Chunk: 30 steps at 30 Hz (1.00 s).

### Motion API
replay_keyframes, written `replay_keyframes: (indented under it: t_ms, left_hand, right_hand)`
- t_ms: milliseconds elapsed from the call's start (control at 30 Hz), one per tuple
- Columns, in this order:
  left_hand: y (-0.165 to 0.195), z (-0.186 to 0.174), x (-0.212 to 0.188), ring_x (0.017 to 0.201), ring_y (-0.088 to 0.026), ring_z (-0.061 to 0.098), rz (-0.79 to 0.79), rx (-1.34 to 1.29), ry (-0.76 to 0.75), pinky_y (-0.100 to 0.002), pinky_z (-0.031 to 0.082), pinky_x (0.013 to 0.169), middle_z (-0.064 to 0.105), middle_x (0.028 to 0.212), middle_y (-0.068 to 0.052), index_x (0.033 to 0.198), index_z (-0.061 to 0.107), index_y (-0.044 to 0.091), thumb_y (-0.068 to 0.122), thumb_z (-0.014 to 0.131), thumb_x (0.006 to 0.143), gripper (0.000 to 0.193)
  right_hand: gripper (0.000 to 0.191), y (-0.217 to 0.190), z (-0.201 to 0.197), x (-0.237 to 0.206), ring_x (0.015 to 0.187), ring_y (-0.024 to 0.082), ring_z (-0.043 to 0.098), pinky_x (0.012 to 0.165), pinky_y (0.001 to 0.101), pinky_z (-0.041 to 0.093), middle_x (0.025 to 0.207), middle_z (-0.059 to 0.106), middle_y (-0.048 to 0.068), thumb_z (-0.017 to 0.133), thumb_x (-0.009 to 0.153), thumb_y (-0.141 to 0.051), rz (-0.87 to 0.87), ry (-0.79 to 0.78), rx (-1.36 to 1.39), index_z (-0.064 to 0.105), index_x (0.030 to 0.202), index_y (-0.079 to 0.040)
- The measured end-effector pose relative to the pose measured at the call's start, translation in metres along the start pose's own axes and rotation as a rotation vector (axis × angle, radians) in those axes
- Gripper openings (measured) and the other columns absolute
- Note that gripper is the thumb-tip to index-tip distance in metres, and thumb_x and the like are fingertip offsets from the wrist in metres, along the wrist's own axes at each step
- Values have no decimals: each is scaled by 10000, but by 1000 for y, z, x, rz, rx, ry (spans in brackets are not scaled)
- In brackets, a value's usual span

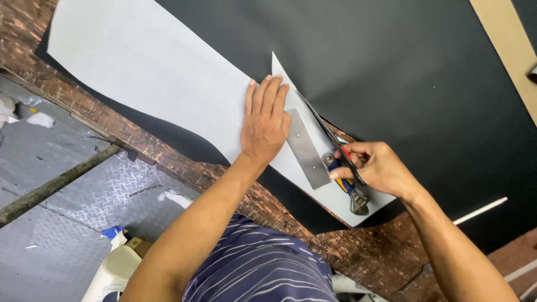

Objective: The person places a white paper template on a large sheet of black material and uses shears to cut the material along the template's edge. After cutting, the person writes on the cut piece with a white marker and sets it aside.

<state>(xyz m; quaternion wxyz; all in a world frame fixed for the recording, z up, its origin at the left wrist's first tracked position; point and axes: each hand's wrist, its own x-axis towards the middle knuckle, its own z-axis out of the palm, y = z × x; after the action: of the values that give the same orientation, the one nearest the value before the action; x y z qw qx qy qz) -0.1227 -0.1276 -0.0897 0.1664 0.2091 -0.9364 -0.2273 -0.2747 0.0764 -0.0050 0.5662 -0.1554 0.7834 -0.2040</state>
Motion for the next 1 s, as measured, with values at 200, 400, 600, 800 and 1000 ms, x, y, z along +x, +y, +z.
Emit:
replay_keyframes:
  t_ms: [200,400,600,800,1000]
  left_hand:
    - [1,0,1,1442,-315,442,-6,-6,15,-523,284,1285,512,1491,-161,1358,578,-47,44,601,929,439]
    - [2,0,1,1445,-321,434,-7,-4,-2,-526,280,1285,501,1492,-170,1366,565,-52,46,593,930,448]
    - [2,-2,1,1436,-329,436,-1,-12,4,-531,281,1281,496,1489,-177,1370,553,-56,52,604,924,461]
    - [3,-2,1,1435,-326,442,-1,-9,20,-529,294,1281,497,1493,-174,1372,554,-55,42,619,923,464]
    - [2,-1,1,1434,-325,445,1,-4,27,-528,300,1276,500,1488,-168,1370,557,-52,39,630,911,473]
  right_hand:
    - [477,-4,2,0,525,64,390,486,273,317,573,461,-68,935,632,-320,-10,-10,84,801,991,-37]
    - [467,-6,5,5,526,45,401,478,259,320,589,440,-90,934,641,-314,-46,-9,77,792,1003,-56]
    - [451,-12,4,5,530,45,389,478,263,306,588,454,-88,929,649,-323,-50,-21,107,797,974,-41]
    - [455,-23,7,13,516,47,408,480,255,335,570,444,-80,936,639,-328,-70,10,56,787,979,-66]
    - [443,-30,8,16,510,52,431,500,249,363,544,470,-71,937,646,-316,-96,3,105,785,957,-40]
